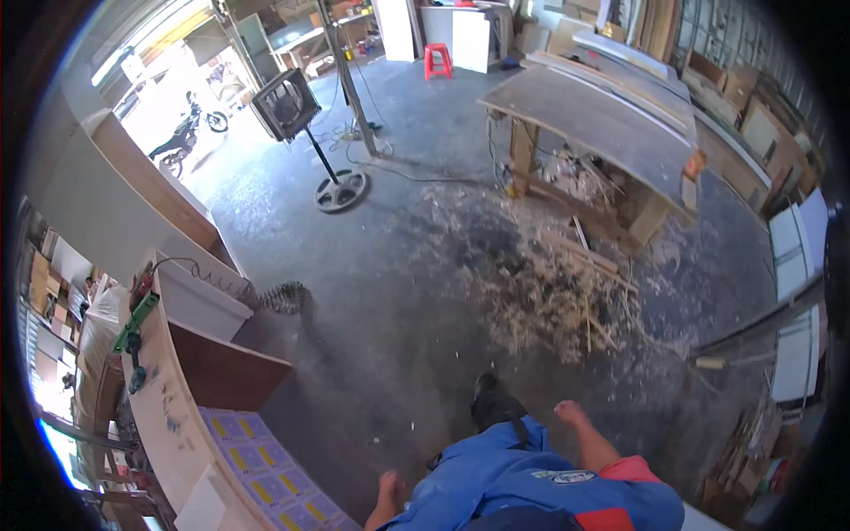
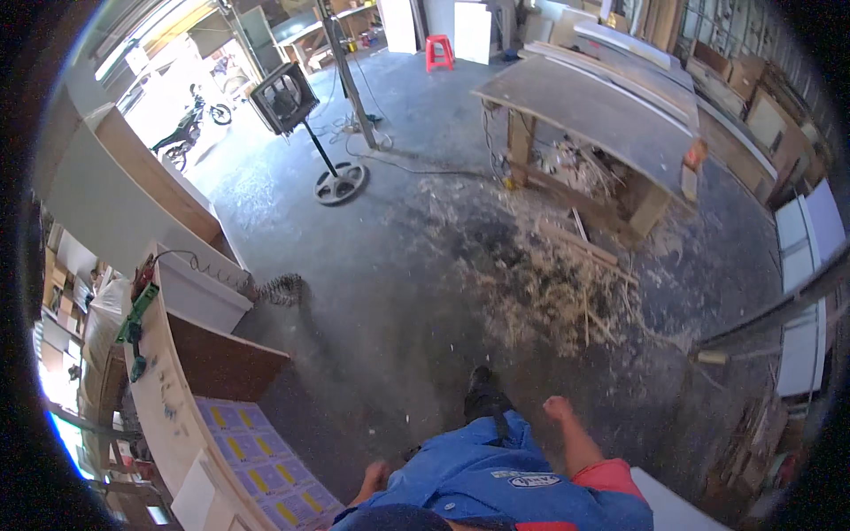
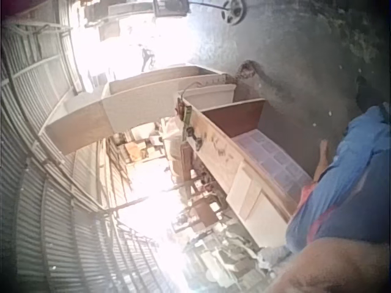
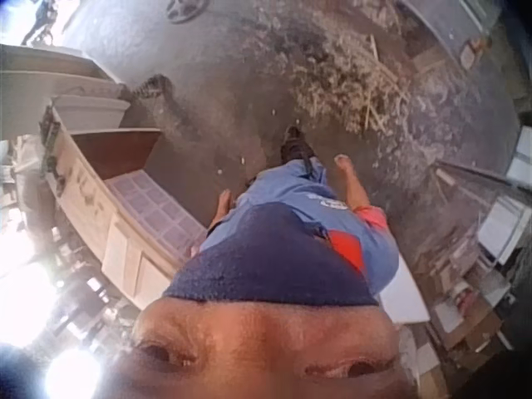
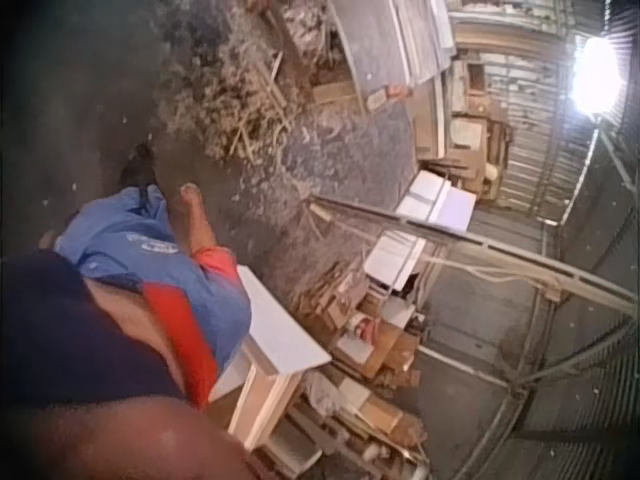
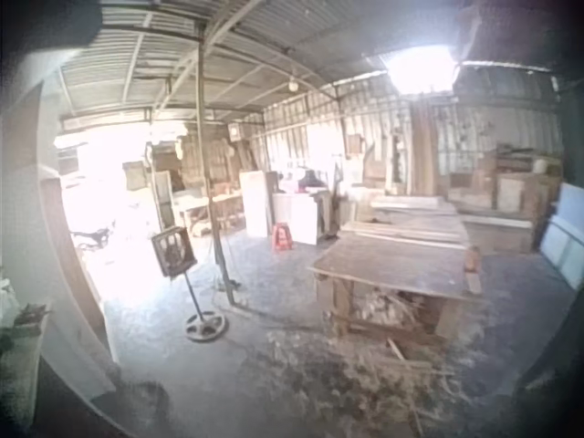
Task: The person applies a long strip of edge banding to the side of a white wooden board, using their hands to press it down and a block to rub and secure the adhesive along the length of the board.
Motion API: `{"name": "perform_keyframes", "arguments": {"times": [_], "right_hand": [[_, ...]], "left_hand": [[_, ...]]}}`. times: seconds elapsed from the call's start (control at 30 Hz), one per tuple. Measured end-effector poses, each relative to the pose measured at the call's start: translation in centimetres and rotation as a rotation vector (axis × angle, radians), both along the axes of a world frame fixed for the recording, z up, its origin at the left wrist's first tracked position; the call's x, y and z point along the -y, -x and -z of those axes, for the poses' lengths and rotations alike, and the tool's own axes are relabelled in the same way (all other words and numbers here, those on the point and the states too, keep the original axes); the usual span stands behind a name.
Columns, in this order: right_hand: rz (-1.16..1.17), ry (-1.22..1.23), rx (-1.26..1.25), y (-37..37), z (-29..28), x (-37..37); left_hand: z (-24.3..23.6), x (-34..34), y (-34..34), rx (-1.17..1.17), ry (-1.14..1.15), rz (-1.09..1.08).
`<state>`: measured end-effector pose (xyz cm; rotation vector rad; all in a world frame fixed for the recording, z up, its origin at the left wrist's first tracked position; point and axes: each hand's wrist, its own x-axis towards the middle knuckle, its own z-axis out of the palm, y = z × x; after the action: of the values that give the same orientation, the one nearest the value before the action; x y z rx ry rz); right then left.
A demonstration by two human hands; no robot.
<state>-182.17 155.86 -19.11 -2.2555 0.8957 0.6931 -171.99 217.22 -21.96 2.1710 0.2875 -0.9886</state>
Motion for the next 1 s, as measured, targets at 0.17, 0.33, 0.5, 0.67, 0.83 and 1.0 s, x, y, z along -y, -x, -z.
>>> {"name": "perform_keyframes", "arguments": {"times": [0.17, 0.33, 0.5, 0.67, 0.83, 1.0], "right_hand": [[-0.069, -0.074, 0.208, -25.2, -4.7, 1.5], [-0.28, -0.331, 0.398, -50.2, -13.2, 0.8], [-0.276, -0.195, 0.553, -68.3, -13.7, 5.0], [0.14, -0.006, 0.334, -70.1, -2.1, 14.0], [-0.317, 0.094, 0.328, -62.7, 1.7, 17.1], [0.23, -0.211, 0.006, -69.7, 3.4, 21.0]], "left_hand": [[-4.0, 2.7, -8.3, 0.149, -0.144, 0.242], [-4.5, 10.2, -20.6, 0.076, 0.004, 0.075], [-2.4, 14.8, -38.9, 0.042, -0.002, 0.158], [-1.7, 17.7, -62.7, 0.201, -0.103, 0.65], [-2.2, 20.6, -88.1, 0.438, -0.455, 1.005], [-1.8, 29.2, -112.9, 0.29, 0.358, -0.089]]}}
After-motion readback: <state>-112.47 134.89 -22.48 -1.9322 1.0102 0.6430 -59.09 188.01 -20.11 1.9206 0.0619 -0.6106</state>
